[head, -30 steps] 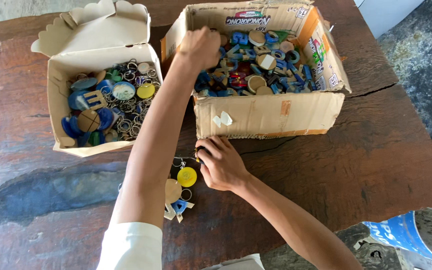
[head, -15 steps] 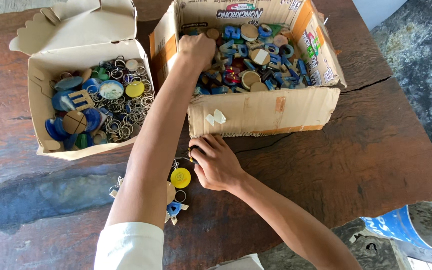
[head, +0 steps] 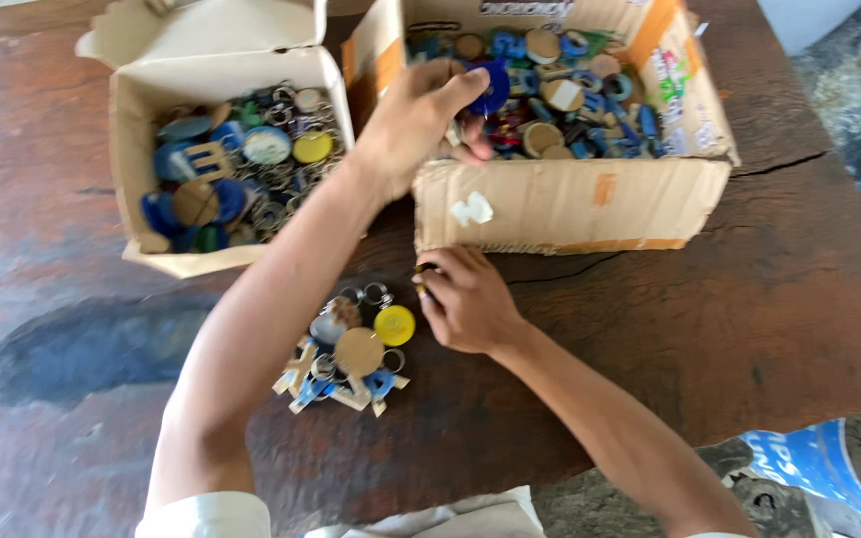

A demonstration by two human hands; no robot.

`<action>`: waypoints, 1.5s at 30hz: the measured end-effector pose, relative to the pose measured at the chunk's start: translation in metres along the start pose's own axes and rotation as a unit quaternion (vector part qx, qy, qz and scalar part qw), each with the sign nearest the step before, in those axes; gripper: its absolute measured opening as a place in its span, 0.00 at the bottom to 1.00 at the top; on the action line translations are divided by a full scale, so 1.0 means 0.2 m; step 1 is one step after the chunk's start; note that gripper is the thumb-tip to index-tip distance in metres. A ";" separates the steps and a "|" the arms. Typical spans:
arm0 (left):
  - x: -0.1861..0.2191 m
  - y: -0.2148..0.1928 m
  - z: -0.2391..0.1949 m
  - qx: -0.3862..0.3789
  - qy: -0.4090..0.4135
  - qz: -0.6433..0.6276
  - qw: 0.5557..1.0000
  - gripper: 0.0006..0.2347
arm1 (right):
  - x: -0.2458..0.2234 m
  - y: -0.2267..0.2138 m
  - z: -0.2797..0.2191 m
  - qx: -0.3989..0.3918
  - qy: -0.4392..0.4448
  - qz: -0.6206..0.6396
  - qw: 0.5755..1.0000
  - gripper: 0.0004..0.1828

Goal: The person attaches metal split rings and chains to wooden and plastic charms using pliers, assembling several keychains on a wooden table.

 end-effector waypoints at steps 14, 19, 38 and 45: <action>-0.35 0.20 -0.65 0.166 0.087 -0.259 0.948 0.11 | -0.15 -0.12 0.01 0.292 -0.086 0.057 0.951 0.13; -0.51 0.24 -0.62 0.196 0.062 -0.265 0.942 0.12 | -0.23 -0.16 0.04 0.306 -0.157 0.063 0.937 0.07; -0.32 0.03 -0.72 0.163 0.182 -0.165 0.955 0.04 | -0.19 -0.09 -0.09 0.188 0.027 0.425 0.885 0.09; -0.40 -0.03 -0.71 0.076 0.183 -0.051 0.979 0.06 | -0.23 -0.13 -0.07 0.189 0.051 0.464 0.864 0.11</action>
Point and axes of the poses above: each hand's wrist, its own z-axis towards the middle knuckle, its own y-axis out of the palm, x = y × z, the point moved 1 cm from there along z, towards the middle knuckle, and after that the axes turned 12 degrees about -x, right-handed, at the moved point
